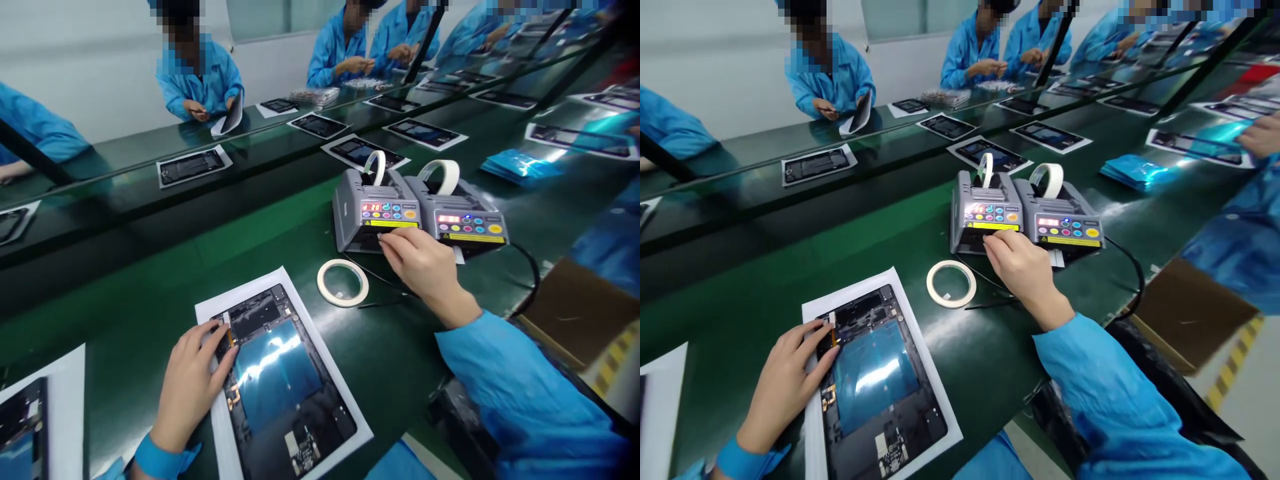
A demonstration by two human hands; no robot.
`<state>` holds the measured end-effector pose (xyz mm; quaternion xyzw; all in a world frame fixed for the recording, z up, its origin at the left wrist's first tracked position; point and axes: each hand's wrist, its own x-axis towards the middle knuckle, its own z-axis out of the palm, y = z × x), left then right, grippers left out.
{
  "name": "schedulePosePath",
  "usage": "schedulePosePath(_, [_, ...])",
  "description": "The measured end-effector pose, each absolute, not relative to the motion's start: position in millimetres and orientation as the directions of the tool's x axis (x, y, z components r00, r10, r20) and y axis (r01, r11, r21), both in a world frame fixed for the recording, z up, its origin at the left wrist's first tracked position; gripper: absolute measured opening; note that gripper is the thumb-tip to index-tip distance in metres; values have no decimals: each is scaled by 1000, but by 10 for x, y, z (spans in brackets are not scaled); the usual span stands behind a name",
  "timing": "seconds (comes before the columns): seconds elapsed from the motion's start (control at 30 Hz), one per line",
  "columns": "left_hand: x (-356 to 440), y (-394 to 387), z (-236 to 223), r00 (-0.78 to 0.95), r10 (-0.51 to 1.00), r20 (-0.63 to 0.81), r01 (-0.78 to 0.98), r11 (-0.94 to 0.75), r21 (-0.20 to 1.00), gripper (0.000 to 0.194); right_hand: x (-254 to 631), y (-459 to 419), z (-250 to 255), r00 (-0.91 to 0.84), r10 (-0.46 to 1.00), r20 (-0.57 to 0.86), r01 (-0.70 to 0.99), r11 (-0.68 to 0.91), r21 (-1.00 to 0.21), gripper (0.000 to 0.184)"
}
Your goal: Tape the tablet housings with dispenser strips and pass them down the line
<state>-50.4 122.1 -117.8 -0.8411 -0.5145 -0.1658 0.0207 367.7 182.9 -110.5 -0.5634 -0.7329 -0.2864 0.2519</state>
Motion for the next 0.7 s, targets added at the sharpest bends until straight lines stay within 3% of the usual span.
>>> schedulePosePath(0.2, [-474,1189,-1142,384,880,277,887,-435,151,29,3709,1762,-1009,-236,706,667,970,212,119,18])
schedulePosePath(0.37, [-283,1126,-963,424,863,276,884,-461,83,28,3404,1587,-833,-339,659,671,857,511,-69,7])
schedulePosePath(0.5, [133,1145,-814,493,834,248,841,-530,110,24,2905,1617,-873,-572,652,498,649,731,-212,9])
schedulePosePath(0.6, [437,1275,-822,481,859,175,842,-508,181,16,2648,1770,-1070,-692,637,339,547,770,-330,14])
schedulePosePath(0.7, [598,1437,-908,443,889,119,854,-458,244,13,2568,1888,-1254,-741,612,275,497,776,-387,23])
